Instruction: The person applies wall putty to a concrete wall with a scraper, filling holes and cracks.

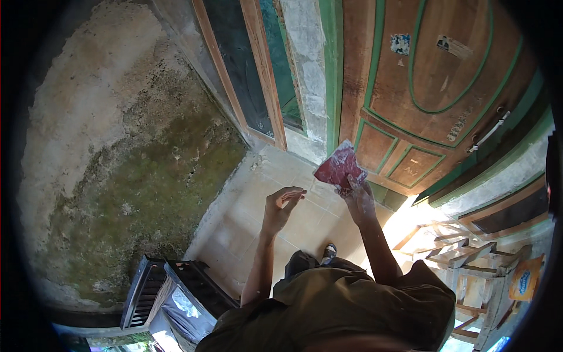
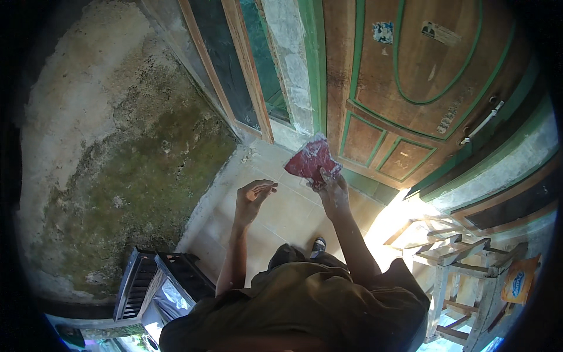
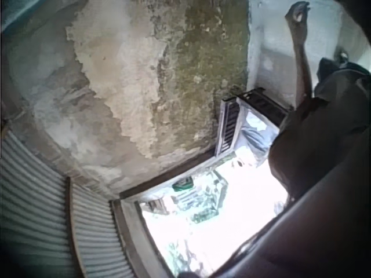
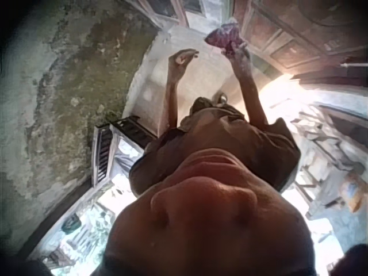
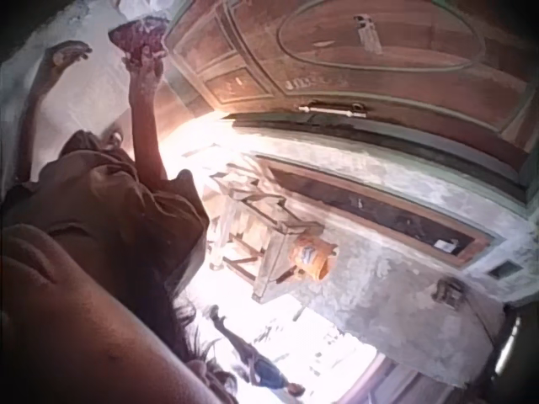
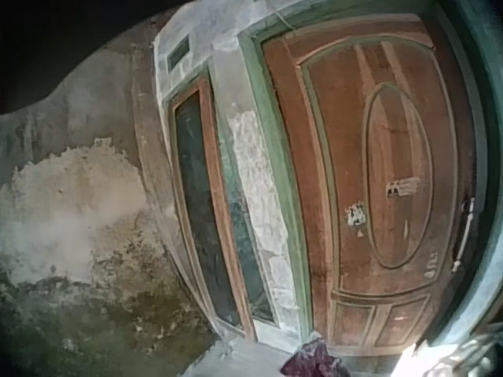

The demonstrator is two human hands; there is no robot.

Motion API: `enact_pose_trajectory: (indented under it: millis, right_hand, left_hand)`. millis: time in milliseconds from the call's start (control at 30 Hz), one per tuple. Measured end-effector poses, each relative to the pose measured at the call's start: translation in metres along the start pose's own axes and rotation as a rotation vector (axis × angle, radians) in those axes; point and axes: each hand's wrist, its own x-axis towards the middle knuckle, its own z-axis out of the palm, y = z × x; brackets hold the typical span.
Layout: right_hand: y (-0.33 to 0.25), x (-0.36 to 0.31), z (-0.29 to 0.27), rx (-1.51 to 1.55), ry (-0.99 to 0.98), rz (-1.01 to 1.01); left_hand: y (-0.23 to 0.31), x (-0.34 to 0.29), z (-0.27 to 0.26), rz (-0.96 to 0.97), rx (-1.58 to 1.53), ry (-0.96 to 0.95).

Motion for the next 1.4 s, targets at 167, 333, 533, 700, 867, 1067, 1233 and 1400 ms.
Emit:
enact_pose_trajectory:
  millis: [167, 333, 533, 700, 867, 1067, 1233, 1400]
  right_hand:
    - [0.0, 0.06, 0.037, 0.01, -0.012, 0.048]
    - [-0.009, 0.109, 0.061, -0.064, 0.075, -0.011]
    - [-0.021, 0.193, 0.097, 0.248, 0.248, 0.006]
    - [-0.067, 0.264, 0.136, 0.008, 0.27, -0.206]
    - [-0.133, 0.307, 0.159, -0.515, 0.231, -0.297]
    - [-0.227, 0.348, 0.201, -0.87, 0.202, -0.559]
    - [-0.299, 0.389, 0.245, -1.154, 0.123, -0.946]
    - [-0.365, 0.421, 0.271, -1.55, 0.099, -1.201]
  left_hand:
    - [-0.018, 0.057, -0.029, -0.028, -0.109, -0.005]
    - [-0.039, 0.129, -0.06, 0.04, 0.031, -0.112]
    - [-0.054, 0.244, -0.113, 0.075, 0.044, -0.195]
    - [-0.05, 0.334, -0.143, 0.162, 0.012, -0.2]
    - [-0.002, 0.408, -0.141, 0.394, 0.134, -0.297]
    - [0.071, 0.481, -0.119, 0.772, 0.364, -0.272]
    - [0.115, 0.534, -0.089, 1.209, 0.723, -0.089]
    - [0.142, 0.561, -0.056, 1.306, 0.815, 0.09]
